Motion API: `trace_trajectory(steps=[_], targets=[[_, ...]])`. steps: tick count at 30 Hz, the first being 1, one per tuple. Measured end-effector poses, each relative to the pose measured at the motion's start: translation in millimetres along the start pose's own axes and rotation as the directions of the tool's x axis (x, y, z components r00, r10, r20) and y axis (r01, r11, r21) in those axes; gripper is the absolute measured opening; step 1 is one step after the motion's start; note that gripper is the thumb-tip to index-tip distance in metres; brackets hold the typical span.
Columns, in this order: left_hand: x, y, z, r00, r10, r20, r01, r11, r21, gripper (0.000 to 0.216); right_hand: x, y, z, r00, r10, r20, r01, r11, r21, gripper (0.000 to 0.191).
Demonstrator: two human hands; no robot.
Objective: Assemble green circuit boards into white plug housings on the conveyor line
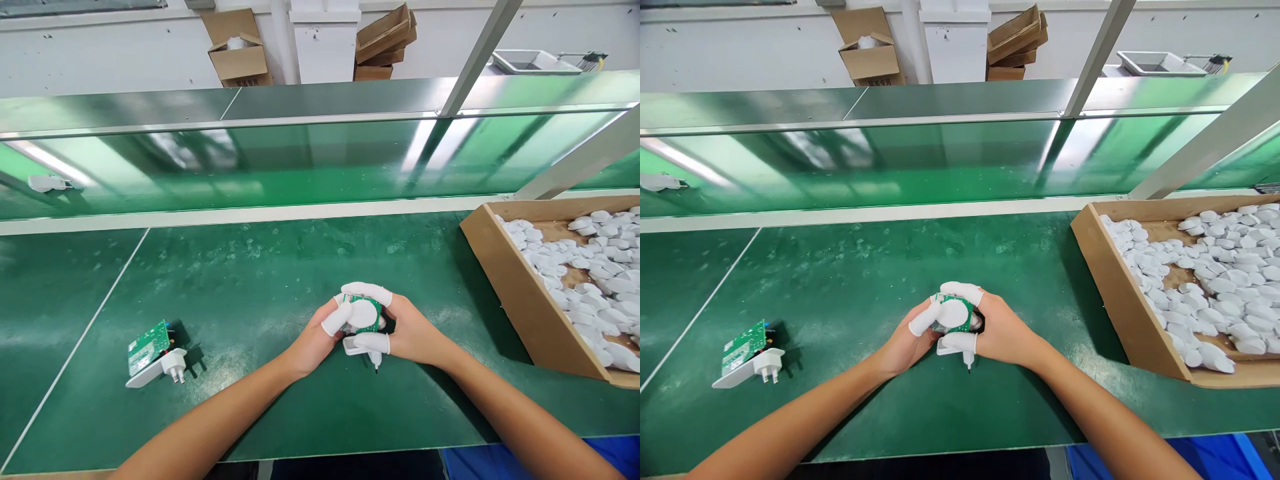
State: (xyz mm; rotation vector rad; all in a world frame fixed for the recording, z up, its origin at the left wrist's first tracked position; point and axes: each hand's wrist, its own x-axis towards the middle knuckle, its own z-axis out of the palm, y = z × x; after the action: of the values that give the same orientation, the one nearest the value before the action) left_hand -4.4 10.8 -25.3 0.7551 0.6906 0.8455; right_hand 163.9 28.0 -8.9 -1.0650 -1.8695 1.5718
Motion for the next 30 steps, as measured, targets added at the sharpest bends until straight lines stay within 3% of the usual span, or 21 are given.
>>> trace_trajectory(steps=[5, 13, 22, 25, 28, 30], targets=[[1.7, -1.6, -0.1, 1.000, -0.010, -0.019, 0.010, 1.000, 0.026, 0.024, 3.0, 2.2, 4.6, 0.998, 0.053, -0.031, -0.040, 0.942, 0.333, 0.041], [-0.4, -0.6, 3.0, 0.998, 0.030, -0.047, -0.028, 0.999, 0.033, 0.030, 3.9, -0.2, -3.5, 0.990, 0.032, 0.141, -0.072, 0.953, 0.294, 0.045], [2.1, -2.1, 1.7, 0.998, 0.010, -0.061, -0.010, 1.000, 0.010, 0.025, 2.1, 1.1, -5.9, 0.961, -0.014, 0.277, -0.145, 0.826, 0.544, 0.058], [1.0, -5.0, -2.2, 0.998, 0.014, -0.061, -0.009, 0.997, 0.081, 0.029, 1.0, 0.4, -3.7, 0.976, 0.006, 0.217, -0.135, 0.801, 0.583, 0.057], [0.3, -4.6, -3.2, 0.999, -0.018, -0.041, 0.024, 0.988, 0.155, 0.038, 1.7, -1.4, -2.0, 0.996, 0.042, 0.082, -0.076, 0.878, 0.473, 0.042], [0.5, -3.2, -2.7, 0.998, -0.024, -0.050, 0.034, 0.977, 0.212, 0.042, 2.7, -2.2, -1.0, 0.996, 0.068, 0.064, -0.089, 0.906, 0.414, 0.040]])
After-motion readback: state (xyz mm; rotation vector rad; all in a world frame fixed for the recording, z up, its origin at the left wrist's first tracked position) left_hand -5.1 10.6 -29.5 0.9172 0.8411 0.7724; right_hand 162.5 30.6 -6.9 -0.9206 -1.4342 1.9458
